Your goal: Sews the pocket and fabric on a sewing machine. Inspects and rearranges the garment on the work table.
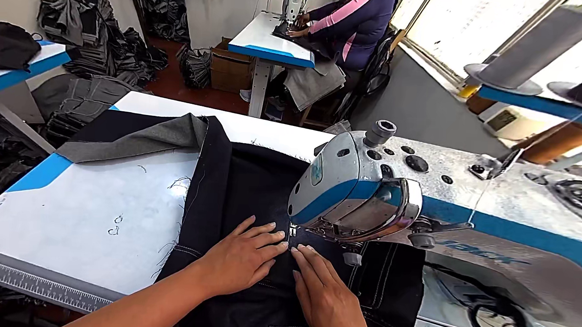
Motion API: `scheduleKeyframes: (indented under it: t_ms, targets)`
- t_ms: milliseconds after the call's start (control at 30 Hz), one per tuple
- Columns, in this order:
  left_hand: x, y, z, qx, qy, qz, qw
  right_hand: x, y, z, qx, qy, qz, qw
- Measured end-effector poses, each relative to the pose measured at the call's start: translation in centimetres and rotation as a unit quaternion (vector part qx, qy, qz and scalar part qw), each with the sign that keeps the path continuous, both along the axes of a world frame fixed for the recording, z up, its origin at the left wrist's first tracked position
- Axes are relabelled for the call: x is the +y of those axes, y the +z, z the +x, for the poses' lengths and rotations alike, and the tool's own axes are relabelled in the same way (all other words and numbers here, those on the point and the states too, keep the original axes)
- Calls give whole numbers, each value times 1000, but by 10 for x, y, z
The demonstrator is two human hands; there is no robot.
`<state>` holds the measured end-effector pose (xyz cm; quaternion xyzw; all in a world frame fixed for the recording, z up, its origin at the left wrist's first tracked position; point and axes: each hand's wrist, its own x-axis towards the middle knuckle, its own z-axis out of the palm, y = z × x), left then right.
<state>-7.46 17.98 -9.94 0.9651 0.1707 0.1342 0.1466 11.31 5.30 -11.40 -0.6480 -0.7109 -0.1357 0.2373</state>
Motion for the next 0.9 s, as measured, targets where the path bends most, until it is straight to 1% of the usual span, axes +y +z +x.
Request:
scheduleKeyframes:
  t_ms: [200,333,433,667,900]
  targets:
    - [6,-3,6,-41,6,-28,999,9,-2,9,15,5,3,1000]
    - [7,-3,7,-32,16,-22,999,12,-3,13,9,3,6,1000]
    - [8,-3,9,-43,23,-6,999,14,-4,14,8,0,11,1000]
    - [11,0,12,-35,32,-4,999,18,-3,15,19,0,23,1000]
    - [15,0,13,-25,32,9,999,21,-4,18,36,-3,15,999]
